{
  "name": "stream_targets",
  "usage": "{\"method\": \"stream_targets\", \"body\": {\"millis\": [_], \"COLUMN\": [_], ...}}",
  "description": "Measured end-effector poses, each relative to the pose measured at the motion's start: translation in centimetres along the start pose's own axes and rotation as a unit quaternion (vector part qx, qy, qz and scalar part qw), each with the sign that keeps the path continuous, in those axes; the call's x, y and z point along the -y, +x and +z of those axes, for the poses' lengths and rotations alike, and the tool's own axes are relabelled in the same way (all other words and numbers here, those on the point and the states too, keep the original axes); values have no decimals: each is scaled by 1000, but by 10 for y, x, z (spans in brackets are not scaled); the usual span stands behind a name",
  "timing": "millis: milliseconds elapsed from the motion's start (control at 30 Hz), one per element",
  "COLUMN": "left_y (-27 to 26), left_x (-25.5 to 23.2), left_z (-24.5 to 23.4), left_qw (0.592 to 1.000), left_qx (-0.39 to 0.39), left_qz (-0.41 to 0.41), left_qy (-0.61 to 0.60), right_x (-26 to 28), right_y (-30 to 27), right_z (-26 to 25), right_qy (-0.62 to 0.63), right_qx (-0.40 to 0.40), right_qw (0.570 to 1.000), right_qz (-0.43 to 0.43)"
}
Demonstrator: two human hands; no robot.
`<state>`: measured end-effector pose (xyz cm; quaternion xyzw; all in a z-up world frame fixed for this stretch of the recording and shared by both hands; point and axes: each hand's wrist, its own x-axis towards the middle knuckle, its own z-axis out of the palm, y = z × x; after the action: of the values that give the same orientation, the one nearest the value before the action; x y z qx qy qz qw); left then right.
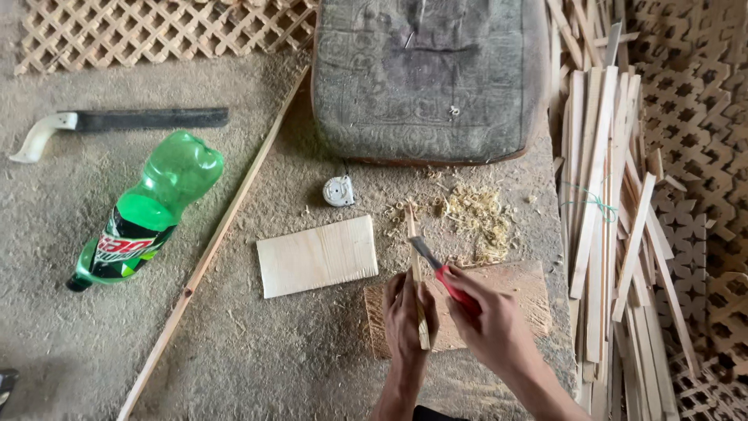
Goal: The person uses a red-handled knife to shave and shape a thin wooden stick on a wooden workbench. They repeatedly scrape the stick to remove shavings and refine its shape, occasionally rotating the stick to work on different sides. The person continues this process throughout the clip.
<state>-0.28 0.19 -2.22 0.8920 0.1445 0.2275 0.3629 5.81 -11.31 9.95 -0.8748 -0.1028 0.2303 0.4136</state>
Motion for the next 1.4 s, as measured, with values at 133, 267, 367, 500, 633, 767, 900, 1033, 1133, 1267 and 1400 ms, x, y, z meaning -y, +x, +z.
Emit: {"method": "stream_targets", "body": {"millis": [133,267,367,500,633,767,900,1033,1133,1267,1400], "left_y": [3,0,-1,0,0,2,2,-5,4,3,1], "left_x": [-9,-3,-2,-5,-7,-11,-5,-8,-12,-4,16], "left_z": [-9,-1,-5,-7,-9,-13,-7,-10,-12,-7,-1], "left_qw": [999,999,1000,1000,999,998,999,998,999,999,989], "left_qx": [6,-13,-15,15,26,37,18,45,-40,-34,-28], "left_qz": [-12,-12,-2,-25,-42,-41,-26,-51,4,7,84], "left_qy": [-35,-26,-6,-1,5,-6,4,12,5,4,-119], "right_x": [-10,-12,-12,-30,-36,-44,-23,-27,-29,-29,-5], "right_y": [-16,-16,-16,-14,-11,-10,-2,-8,-8,-19,-55], "right_z": [5,10,14,20,28,34,29,34,33,24,-15], "right_qy": [-60,-20,-27,-33,-44,-51,-79,-4,5,57,260], "right_qx": [-4,-35,-37,-49,-64,-83,-57,-65,-76,-57,-33], "right_qw": [998,999,999,998,997,994,995,998,996,996,956], "right_qz": [-6,-22,-15,-16,-29,-58,-15,-21,-46,-22,129]}}
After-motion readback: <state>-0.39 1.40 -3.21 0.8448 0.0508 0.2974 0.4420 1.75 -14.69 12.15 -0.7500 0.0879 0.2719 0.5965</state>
